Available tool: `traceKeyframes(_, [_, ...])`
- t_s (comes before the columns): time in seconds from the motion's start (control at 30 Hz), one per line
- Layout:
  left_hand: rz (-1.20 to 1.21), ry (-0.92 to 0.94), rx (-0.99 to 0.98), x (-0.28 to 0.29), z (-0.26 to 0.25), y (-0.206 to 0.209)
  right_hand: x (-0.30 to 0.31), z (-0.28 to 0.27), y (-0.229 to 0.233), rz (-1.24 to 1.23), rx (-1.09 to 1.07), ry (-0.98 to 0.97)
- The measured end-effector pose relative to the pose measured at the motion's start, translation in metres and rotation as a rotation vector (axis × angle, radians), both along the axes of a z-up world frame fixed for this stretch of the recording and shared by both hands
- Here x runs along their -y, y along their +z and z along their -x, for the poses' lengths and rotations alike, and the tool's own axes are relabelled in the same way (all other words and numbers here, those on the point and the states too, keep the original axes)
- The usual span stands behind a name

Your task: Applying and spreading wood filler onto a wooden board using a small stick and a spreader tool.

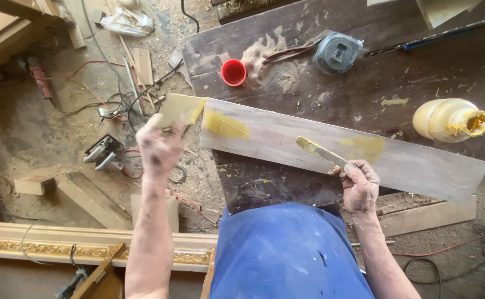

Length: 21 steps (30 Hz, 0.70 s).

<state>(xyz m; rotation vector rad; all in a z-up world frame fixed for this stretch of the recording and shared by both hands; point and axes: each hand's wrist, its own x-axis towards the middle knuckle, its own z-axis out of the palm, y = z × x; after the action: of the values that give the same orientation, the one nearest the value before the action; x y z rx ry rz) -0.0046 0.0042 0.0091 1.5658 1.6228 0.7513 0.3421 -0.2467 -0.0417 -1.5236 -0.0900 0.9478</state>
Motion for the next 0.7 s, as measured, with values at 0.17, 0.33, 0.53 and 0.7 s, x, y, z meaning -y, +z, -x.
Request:
traceKeyframes(0.17, [-0.356,-0.376,-0.056,0.067,-0.047,0.000,0.003,-0.002,-0.008,-0.030,-0.007,0.017])
traceKeyframes(0.33, [-0.675,-0.467,-0.439,0.126,-0.073,-0.048,0.005,0.000,-0.012,-0.029,0.005,0.005])
traceKeyframes(0.53, [-0.382,-0.286,-0.259,0.116,-0.043,-0.033,0.005,-0.001,-0.018,-0.006,-0.014,0.000])
traceKeyframes(0.7, [-0.535,-0.530,-0.279,0.160,-0.124,-0.048,-0.012,-0.006,0.007,0.018,0.013,0.085])
